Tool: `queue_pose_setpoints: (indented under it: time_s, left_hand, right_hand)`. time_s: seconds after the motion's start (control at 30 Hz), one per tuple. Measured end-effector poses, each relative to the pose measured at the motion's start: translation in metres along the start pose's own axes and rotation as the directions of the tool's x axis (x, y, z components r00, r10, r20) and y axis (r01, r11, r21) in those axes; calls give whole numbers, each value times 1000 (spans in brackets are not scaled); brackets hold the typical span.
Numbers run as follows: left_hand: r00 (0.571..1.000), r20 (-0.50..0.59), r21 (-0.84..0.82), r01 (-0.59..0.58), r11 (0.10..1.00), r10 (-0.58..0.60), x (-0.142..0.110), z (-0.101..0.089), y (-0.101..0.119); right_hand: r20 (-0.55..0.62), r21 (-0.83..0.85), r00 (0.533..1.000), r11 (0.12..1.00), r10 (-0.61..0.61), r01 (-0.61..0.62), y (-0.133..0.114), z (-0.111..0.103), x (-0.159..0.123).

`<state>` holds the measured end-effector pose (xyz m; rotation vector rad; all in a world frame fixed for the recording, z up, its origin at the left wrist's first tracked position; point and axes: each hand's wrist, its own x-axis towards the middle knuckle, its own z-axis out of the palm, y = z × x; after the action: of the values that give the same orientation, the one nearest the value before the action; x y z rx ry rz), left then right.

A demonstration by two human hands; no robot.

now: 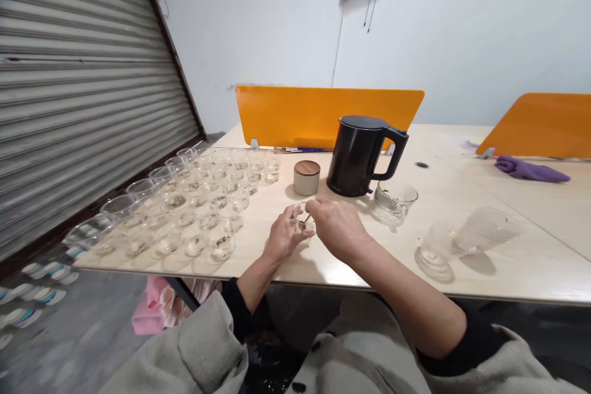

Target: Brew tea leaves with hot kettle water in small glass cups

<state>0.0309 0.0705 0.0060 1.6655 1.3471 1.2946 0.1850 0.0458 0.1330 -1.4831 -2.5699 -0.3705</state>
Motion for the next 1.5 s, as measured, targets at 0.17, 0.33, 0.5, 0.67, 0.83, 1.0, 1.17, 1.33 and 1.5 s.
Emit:
queue_pose_setpoints:
  time_s: [0.17,0.33,0.5,0.67,0.83,1.0,1.17,1.33,1.5]
  left_hand:
    - [1000,-28,45,-6,999,8,-1,-1,2]
    - [1000,-20,18,7,1000,-7,-2,-2,2]
    - [999,-37,-2,15,1000,-15,-2,0,-2]
    - [998,-63,14,-5,1000,5,-2,3,-3]
    - [997,-67,49,28,998,-24,-2,3,0]
    - [997,-70,59,32,998,-28,-3,1,2]
    - [995,-73,47,71,996,-67,-4,0,6]
    - [994,-87,37,77,996,-73,-4,0,6]
    - [995,-81,86,58,995,-51,-5,-1,5]
  right_hand:
    - [30,-76,999,996,41,-38,-4,1,0]
    - [52,-58,999,998,18,-15,-3,-1,-1]
    - [-56,-92,998,995,-38,33,0,1,-5]
    - [-26,-91,996,993,-82,79,2,9,-12]
    - [-133,-21,990,999,-37,35,10,13,-14]
    - [-111,9,994,1000,-21,22,8,13,-14]
    - [-118,73,993,997,29,-20,6,18,-15]
    - [-107,7,993,999,48,-47,9,18,-14]
    - [-81,-101,996,994,-37,29,6,13,-11]
